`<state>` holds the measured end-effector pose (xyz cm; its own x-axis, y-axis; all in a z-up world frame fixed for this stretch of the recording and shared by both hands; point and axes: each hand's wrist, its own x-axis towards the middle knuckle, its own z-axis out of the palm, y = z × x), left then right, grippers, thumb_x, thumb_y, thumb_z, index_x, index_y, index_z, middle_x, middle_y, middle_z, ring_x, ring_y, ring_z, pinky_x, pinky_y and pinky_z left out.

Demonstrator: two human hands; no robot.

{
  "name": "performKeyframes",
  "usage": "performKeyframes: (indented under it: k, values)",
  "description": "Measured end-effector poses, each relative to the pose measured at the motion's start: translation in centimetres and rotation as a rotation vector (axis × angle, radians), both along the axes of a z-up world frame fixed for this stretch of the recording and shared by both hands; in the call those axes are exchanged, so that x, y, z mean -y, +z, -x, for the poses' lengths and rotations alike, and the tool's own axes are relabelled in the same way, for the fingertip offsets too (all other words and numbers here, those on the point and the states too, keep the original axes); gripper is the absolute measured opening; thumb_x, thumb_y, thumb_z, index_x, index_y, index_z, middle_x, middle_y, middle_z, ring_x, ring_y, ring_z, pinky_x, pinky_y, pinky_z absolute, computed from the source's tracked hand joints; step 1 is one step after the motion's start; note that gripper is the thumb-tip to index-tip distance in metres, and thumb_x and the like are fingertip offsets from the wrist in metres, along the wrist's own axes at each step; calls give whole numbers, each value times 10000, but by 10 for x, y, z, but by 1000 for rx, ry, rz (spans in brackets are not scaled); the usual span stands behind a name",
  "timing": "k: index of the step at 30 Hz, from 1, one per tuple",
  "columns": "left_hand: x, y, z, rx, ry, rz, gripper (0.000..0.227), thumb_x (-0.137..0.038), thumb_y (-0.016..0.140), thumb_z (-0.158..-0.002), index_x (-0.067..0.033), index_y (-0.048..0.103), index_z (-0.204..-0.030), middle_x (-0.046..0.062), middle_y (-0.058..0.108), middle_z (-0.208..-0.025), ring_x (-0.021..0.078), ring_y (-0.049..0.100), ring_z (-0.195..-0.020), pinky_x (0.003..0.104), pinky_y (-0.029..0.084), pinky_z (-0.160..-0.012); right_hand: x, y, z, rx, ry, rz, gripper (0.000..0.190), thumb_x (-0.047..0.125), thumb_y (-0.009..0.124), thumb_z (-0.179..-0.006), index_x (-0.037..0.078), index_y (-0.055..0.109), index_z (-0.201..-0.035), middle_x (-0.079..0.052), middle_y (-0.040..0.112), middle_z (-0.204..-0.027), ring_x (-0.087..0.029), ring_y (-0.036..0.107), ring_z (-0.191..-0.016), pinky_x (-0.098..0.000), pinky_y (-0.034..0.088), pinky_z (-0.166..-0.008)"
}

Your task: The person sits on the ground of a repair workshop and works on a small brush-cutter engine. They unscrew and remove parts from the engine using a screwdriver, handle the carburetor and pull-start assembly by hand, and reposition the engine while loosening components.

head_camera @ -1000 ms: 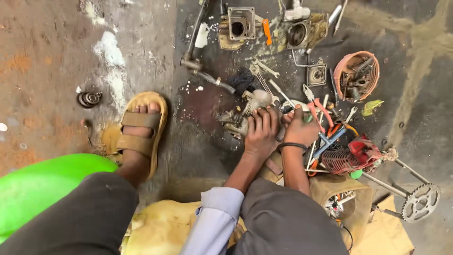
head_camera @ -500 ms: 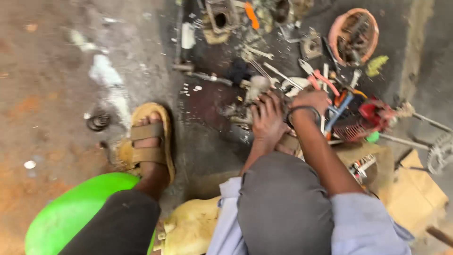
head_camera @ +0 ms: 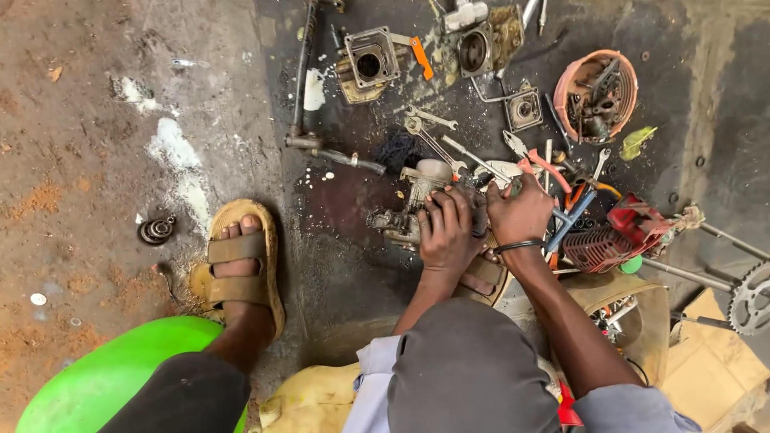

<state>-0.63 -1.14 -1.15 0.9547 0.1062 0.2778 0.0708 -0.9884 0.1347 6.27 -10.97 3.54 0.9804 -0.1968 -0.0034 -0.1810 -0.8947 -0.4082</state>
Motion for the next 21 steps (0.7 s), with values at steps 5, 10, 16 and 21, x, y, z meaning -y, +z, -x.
performKeyframes:
  k: [5, 10, 16, 21]
  values:
    - [3, 5, 3, -34, 3, 32, 1041, -654, 788, -646, 50, 545, -1373, 242, 622, -1255, 353, 641, -1142, 458, 481, -1013, 13, -7, -4, 13, 156, 58, 300, 174, 817, -877, -61, 632, -854, -217, 675, -676, -386, 699, -634, -458, 572, -636]
    - [0, 10, 2, -88, 16, 46, 1120, -632, 841, -542, 54, 534, -1372, 247, 619, -1266, 354, 647, -1155, 455, 481, -1021, 22, -9, -8, 87, 326, -46, 245, 150, 783, -910, -12, 619, -827, -201, 659, -699, -399, 680, -666, -468, 551, -641]
    - [-1, 11, 2, -63, 9, 72, 1163, -675, 852, -526, 61, 527, -1366, 253, 618, -1251, 379, 643, -1159, 467, 476, -1005, 30, -8, -19, 161, 569, -189, 265, 139, 780, -921, -11, 570, -864, -198, 626, -747, -406, 625, -657, -472, 504, -615]
    - [-8, 12, 4, -75, -39, 135, 1217, -696, 847, -543, 114, 504, -1383, 283, 613, -1262, 388, 642, -1137, 468, 476, -1010, 36, -19, -30, 89, 700, -208, 328, 154, 793, -930, -1, 540, -790, -175, 594, -678, -358, 620, -589, -460, 485, -559]
